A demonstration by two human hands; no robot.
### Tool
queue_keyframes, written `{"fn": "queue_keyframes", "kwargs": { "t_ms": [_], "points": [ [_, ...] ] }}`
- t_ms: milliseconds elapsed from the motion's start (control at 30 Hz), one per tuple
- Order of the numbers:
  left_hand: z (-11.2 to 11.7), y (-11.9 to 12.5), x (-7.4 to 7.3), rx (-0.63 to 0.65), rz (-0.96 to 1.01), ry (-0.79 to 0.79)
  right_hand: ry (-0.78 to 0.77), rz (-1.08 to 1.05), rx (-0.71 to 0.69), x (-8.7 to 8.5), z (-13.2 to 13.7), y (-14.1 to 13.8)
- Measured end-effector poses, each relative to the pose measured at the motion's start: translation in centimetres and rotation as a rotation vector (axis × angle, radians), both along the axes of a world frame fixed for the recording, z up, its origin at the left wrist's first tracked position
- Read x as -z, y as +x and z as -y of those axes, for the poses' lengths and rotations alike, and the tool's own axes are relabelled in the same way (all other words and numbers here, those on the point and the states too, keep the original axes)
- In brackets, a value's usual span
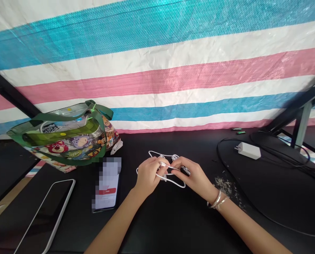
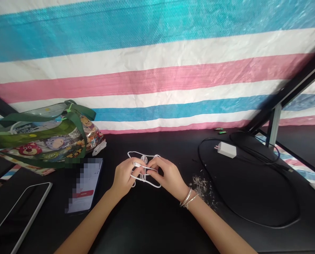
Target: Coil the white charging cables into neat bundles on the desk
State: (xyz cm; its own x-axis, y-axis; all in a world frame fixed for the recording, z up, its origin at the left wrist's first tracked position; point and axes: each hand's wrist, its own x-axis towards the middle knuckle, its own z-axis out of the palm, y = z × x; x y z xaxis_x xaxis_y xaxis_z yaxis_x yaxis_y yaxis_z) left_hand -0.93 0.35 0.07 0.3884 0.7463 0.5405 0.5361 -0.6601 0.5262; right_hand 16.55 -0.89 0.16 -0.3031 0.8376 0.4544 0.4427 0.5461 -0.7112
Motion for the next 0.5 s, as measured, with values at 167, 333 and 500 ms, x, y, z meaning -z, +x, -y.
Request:
{"fn": "queue_keyframes", "kwargs": {
  "t_ms": [167,333,500],
  "points": [
    [-0.02,-0.02,-0.08,-0.029,0.138,-0.181,-0.072,-0.017,-0.127,0.00,0.00,0.37],
    [-0.13,-0.07,0.10,-0.051,0.261,-0.300,-0.069,0.094,-0.194,0.52,0.03,0.54],
    [-0.20,-0.02,0.07,-0.060,0.287,-0.316,-0.017,0.075,-0.165,0.31,0.14,0.48]
  ]
}}
